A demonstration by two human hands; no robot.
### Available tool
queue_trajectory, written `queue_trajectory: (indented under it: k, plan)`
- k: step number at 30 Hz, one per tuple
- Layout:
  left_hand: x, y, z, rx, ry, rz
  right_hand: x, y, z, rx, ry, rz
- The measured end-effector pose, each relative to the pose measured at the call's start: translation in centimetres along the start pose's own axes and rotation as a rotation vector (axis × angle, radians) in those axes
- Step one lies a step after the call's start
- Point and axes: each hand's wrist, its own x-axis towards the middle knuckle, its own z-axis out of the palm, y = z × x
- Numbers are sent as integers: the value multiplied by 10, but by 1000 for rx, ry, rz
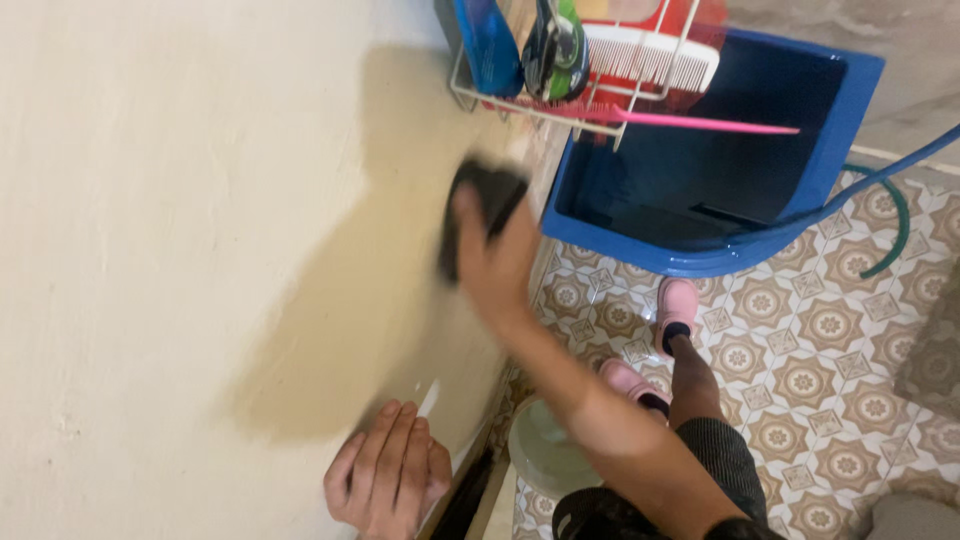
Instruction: The person scrubs a wall section with a dark sponge, repeatedly dipping it into a blue tub of water. The person wipes the wall in circular and vertical motions, focusing on a specific area near a wall-mounted rack.
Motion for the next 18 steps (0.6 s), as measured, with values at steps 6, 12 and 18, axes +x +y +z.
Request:
queue_trajectory:
  k: [6,12,18]
  plan:
    - [0,-4,4,-31,24,17,-30,14,-9,63,-125,-154]
    - [1,2,-2,0,-17,-14,41,23,8,70,86,-74]
    - [2,1,-1,-3,-9,-15,-59,-34,-19,-2,-238,-259]
